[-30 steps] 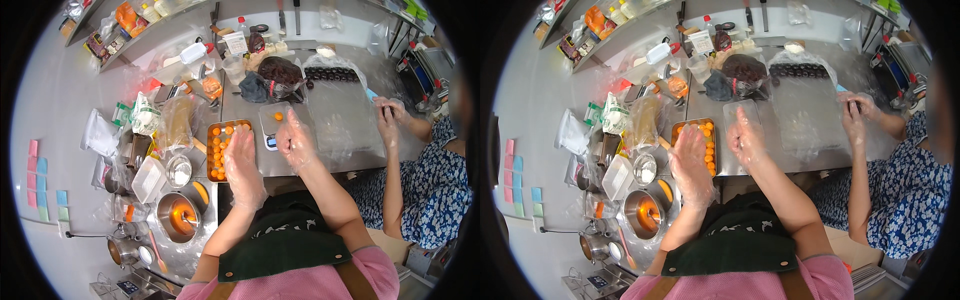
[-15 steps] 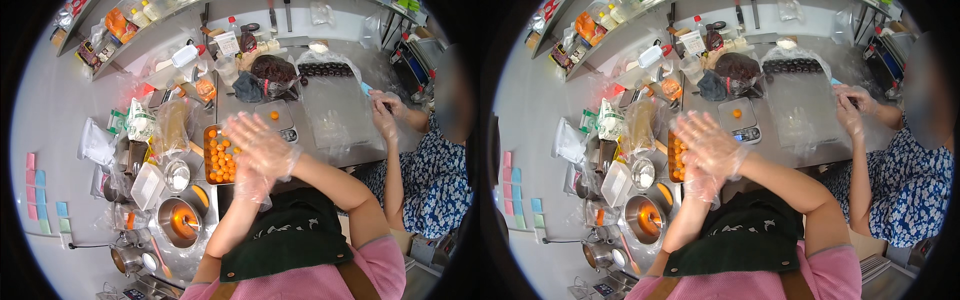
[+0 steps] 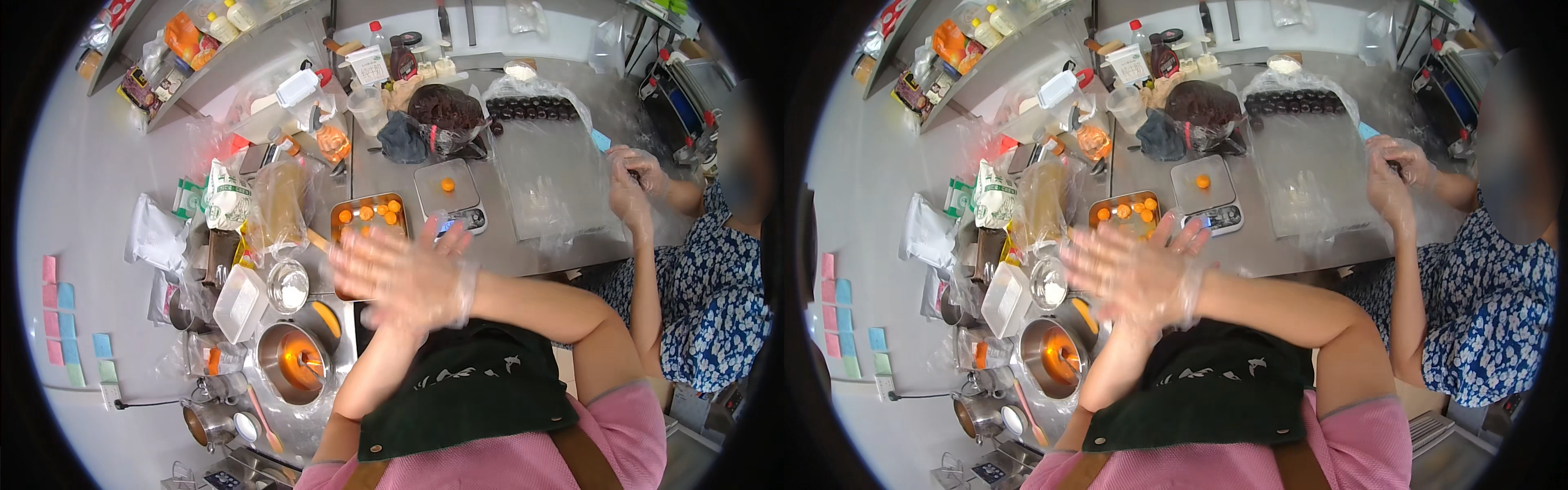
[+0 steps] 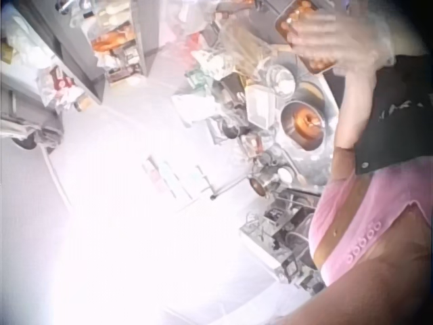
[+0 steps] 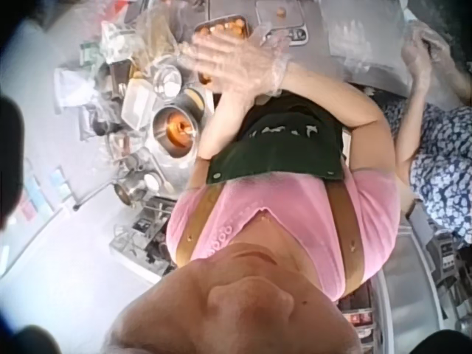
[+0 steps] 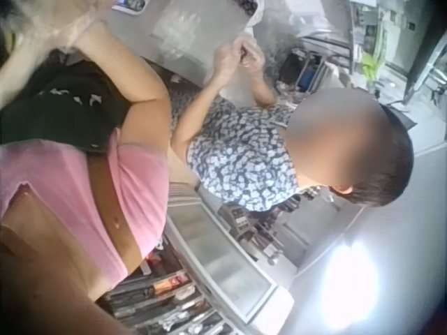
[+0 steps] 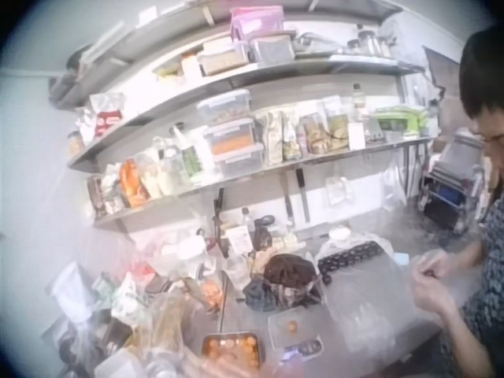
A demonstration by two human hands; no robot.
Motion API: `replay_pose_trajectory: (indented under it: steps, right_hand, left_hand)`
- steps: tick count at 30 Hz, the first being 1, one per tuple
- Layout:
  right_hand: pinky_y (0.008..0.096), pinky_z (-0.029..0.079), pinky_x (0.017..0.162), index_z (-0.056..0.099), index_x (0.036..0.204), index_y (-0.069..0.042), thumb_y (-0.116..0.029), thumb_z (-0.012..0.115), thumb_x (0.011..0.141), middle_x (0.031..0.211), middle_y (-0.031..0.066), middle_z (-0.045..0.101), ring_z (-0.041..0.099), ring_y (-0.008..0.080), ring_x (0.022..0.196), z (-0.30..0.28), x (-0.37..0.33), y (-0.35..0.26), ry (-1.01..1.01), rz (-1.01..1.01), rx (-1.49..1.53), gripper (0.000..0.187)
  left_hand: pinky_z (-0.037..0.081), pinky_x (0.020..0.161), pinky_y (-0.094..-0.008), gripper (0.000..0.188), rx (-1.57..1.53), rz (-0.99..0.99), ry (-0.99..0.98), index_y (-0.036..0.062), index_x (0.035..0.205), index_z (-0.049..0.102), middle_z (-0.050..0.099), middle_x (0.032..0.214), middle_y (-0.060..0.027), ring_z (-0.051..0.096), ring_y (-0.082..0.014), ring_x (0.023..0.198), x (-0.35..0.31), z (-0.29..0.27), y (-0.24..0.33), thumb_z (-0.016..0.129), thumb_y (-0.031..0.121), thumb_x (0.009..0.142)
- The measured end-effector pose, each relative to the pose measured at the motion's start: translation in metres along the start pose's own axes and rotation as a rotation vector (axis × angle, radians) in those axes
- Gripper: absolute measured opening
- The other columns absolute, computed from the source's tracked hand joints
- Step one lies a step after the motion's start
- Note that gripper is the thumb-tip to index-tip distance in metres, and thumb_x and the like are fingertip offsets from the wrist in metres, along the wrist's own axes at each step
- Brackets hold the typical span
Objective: The person repeatedly picks small orange balls and dark paste portions, weighs them on a digital scale, then wraps each orange ball with the dark paste by hand. The finished wrapped balls are placed on a tray. A second person works alongside on the same task.
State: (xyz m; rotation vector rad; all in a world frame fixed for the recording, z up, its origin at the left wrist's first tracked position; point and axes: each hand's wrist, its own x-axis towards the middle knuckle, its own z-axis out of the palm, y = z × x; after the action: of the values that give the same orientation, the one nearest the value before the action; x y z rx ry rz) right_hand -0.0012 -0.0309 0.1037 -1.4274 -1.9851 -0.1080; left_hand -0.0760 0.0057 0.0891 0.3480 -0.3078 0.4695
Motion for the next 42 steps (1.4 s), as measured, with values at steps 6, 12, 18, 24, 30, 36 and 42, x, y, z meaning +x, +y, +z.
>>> replay_pose_trajectory:
  steps: [6, 12, 18, 24, 30, 36, 42]
  right_hand:
    - [0.0583, 0.012, 0.111, 0.032, 0.142, -0.007, -0.033, 0.058, 0.082, 0.149, 0.0199, 0.025, 0.022, 0.0407, 0.138, -0.013, -0.016, -0.001, 0.109, 0.011, -0.085, 0.071]
    - [0.0531, 0.017, 0.111, 0.035, 0.142, -0.01, -0.045, 0.046, 0.09, 0.148, 0.0177, 0.028, 0.025, 0.0355, 0.138, -0.03, -0.012, 0.034, 0.115, 0.241, -0.128, 0.064]
    - [0.0549, 0.012, 0.112, 0.032, 0.143, -0.007, -0.039, 0.048, 0.09, 0.152, 0.0157, 0.021, 0.016, 0.0399, 0.14, -0.034, 0.003, 0.005, 0.008, 0.054, 0.004, 0.063]
    - [0.0521, 0.012, 0.113, 0.03, 0.144, -0.007, -0.038, 0.05, 0.089, 0.151, 0.0172, 0.021, 0.016, 0.0381, 0.14, -0.019, -0.02, -0.01, 0.144, 0.008, 0.011, 0.066]
    - [0.051, 0.012, 0.113, 0.027, 0.144, -0.005, -0.026, 0.057, 0.088, 0.151, 0.0207, 0.02, 0.013, 0.04, 0.14, -0.046, -0.023, 0.019, 0.059, 0.208, -0.064, 0.067]
    - [0.0516, 0.016, 0.112, 0.028, 0.144, -0.004, -0.027, 0.056, 0.088, 0.149, 0.0197, 0.025, 0.018, 0.0412, 0.139, -0.035, -0.01, -0.017, 0.042, -0.044, 0.117, 0.067]
    - [0.0529, 0.016, 0.112, 0.033, 0.142, -0.006, -0.024, 0.056, 0.086, 0.149, 0.0185, 0.026, 0.018, 0.0383, 0.14, -0.032, -0.027, 0.009, 0.183, 0.095, -0.065, 0.062]
  left_hand:
    - [0.026, 0.11, -0.0453, 0.067, -0.132, -0.09, 0.482, 0.0173, 0.141, 0.035, 0.036, 0.145, -0.0049, 0.034, -0.0236, 0.133, 0.014, 0.029, 0.027, 0.053, 0.052, 0.086]
    - [0.024, 0.111, -0.0471, 0.067, 0.121, -0.165, 0.582, 0.0137, 0.141, 0.034, 0.036, 0.145, -0.0086, 0.032, -0.0249, 0.134, 0.019, 0.027, 0.015, 0.055, 0.047, 0.086]
    - [0.026, 0.11, -0.0461, 0.063, -0.061, -0.216, 0.347, 0.0151, 0.142, 0.033, 0.033, 0.147, -0.0077, 0.03, -0.0261, 0.136, -0.001, 0.011, 0.003, 0.054, 0.04, 0.088]
    - [0.02, 0.112, -0.0487, 0.074, 0.155, -0.184, 0.275, 0.0146, 0.146, 0.024, 0.024, 0.151, -0.0069, 0.022, -0.0271, 0.139, 0.016, 0.016, 0.008, 0.034, 0.061, 0.09]
    - [0.021, 0.112, -0.0486, 0.071, 0.007, -0.185, 0.377, 0.0156, 0.142, 0.033, 0.032, 0.147, -0.0067, 0.027, -0.028, 0.136, 0.021, 0.043, 0.01, 0.043, 0.06, 0.088]
    - [0.022, 0.111, -0.0483, 0.063, -0.033, -0.122, 0.455, 0.0117, 0.14, 0.036, 0.036, 0.144, -0.0086, 0.032, -0.0286, 0.134, 0.009, 0.024, 0.011, 0.047, 0.049, 0.09]
    - [0.023, 0.112, -0.0457, 0.064, 0.003, -0.137, 0.359, 0.008, 0.141, 0.031, 0.033, 0.146, -0.012, 0.029, -0.0296, 0.135, 0.021, 0.024, 0.015, 0.046, 0.045, 0.091]
